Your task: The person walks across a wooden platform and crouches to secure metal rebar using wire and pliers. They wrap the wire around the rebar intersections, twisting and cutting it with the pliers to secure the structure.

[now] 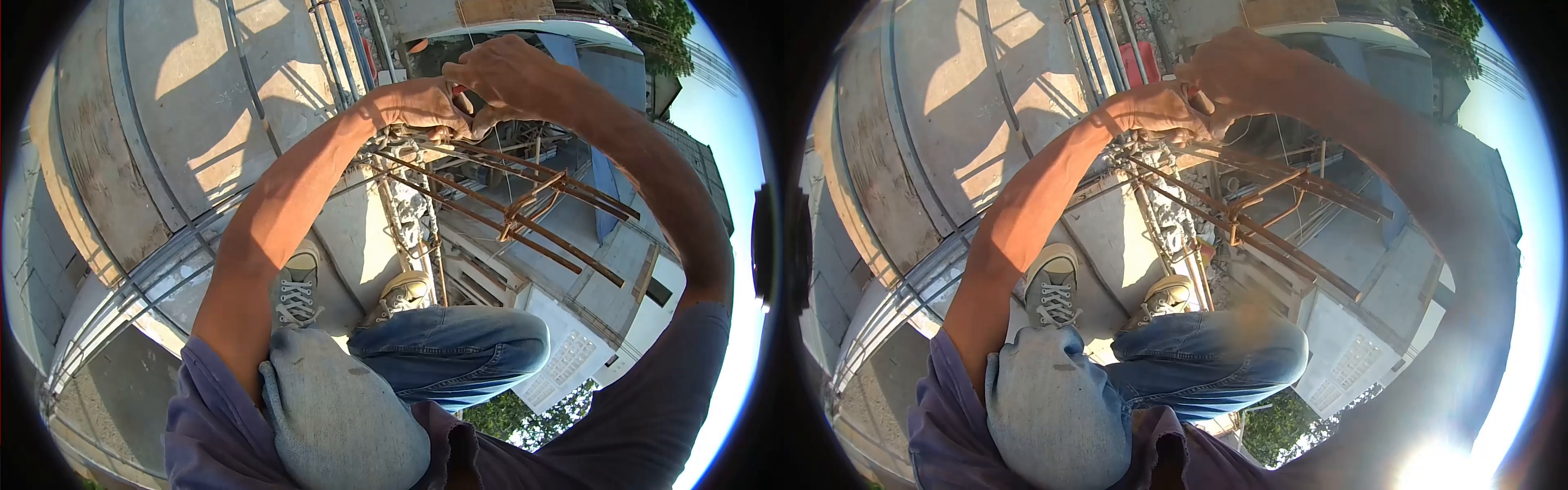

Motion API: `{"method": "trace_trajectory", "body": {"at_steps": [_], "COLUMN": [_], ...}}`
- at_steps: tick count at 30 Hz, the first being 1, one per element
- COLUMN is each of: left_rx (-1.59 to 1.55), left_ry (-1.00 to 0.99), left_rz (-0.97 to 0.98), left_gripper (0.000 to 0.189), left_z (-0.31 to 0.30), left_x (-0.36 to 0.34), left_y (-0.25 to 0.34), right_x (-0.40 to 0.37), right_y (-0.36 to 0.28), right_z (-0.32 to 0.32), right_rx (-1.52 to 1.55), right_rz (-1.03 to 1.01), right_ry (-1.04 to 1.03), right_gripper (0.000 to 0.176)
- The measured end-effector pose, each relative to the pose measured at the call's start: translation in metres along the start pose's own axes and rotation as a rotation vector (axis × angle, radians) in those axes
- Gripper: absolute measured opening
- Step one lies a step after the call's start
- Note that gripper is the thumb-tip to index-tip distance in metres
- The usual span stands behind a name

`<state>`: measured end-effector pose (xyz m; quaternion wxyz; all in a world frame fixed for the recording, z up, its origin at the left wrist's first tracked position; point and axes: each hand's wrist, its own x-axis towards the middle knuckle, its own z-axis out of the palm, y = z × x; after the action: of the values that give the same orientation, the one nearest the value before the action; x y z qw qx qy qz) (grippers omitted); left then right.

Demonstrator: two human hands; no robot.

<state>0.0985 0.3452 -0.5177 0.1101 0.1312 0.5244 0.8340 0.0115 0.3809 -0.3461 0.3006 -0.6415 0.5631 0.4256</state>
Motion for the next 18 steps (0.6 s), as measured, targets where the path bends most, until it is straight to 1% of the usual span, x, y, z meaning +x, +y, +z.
{"method": "trace_trajectory", "body": {"at_steps": [2, 3, 4, 5, 6, 7, 9, 10, 11, 12, 13, 14, 16, 17, 18], "left_rx": [-0.156, -0.317, -0.361, -0.376, -0.39, -0.39, -0.099, -0.102, 0.039, 0.182, 0.418, 0.425, 0.177, 0.176, 0.092], "left_ry": [-0.176, -0.282, -0.263, -0.287, -0.305, -0.303, -0.114, -0.111, 0.082, 0.272, 0.263, 0.34, 0.456, 0.465, 0.328], "left_rz": [-0.034, -0.097, -0.092, -0.101, -0.107, -0.107, -0.02, -0.03, 0.032, 0.098, 0.008, 0.067, -0.086, -0.082, -0.056], "left_gripper": [0.029, 0.026, 0.025, 0.026, 0.027, 0.027, 0.032, 0.032, 0.03, 0.03, 0.033, 0.033, 0.031, 0.031, 0.031], "left_z": [-0.014, -0.021, -0.026, -0.028, -0.026, -0.024, -0.019, -0.011, -0.002, 0.003, 0.004, 0.012, 0.019, 0.014, 0.007], "left_x": [0.011, 0.015, 0.015, 0.017, 0.016, 0.014, 0.004, -0.006, -0.013, -0.017, -0.014, -0.008, -0.002, -0.001, 0.003], "left_y": [-0.003, -0.009, -0.012, -0.016, -0.013, -0.01, -0.002, 0.002, 0.009, 0.015, 0.016, 0.003, 0.002, 0.002, 0.0], "right_x": [-0.009, -0.012, -0.008, -0.001, 0.002, 0.001, 0.004, 0.006, 0.007, 0.01, 0.013, 0.014, 0.018, 0.015, 0.009], "right_y": [-0.001, 0.003, 0.011, 0.02, 0.018, 0.014, 0.005, 0.003, 0.005, 0.004, 0.004, 0.007, 0.01, 0.009, 0.008], "right_z": [0.018, 0.028, 0.039, 0.05, 0.046, 0.043, 0.029, 0.018, 0.005, -0.011, -0.026, -0.026, -0.035, -0.034, -0.024], "right_rx": [-0.298, -0.541, -0.542, -0.538, -0.538, -0.538, -0.233, -0.224, -0.175, 0.099, 0.333, 0.342, 0.555, 0.384, 0.379], "right_rz": [-0.133, -0.124, -0.114, -0.113, -0.116, -0.119, 0.036, 0.03, 0.026, 0.135, 0.302, 0.304, 0.259, 0.308, 0.305], "right_ry": [0.516, 0.578, 0.58, 0.647, 0.715, 0.716, 0.386, 0.39, 0.234, -0.013, -0.23, -0.226, -0.427, -0.422, -0.429], "right_gripper": [0.058, 0.053, 0.053, 0.043, 0.034, 0.034, 0.028, 0.028, 0.018, 0.015, 0.02, 0.02, 0.023, 0.026, 0.026]}}
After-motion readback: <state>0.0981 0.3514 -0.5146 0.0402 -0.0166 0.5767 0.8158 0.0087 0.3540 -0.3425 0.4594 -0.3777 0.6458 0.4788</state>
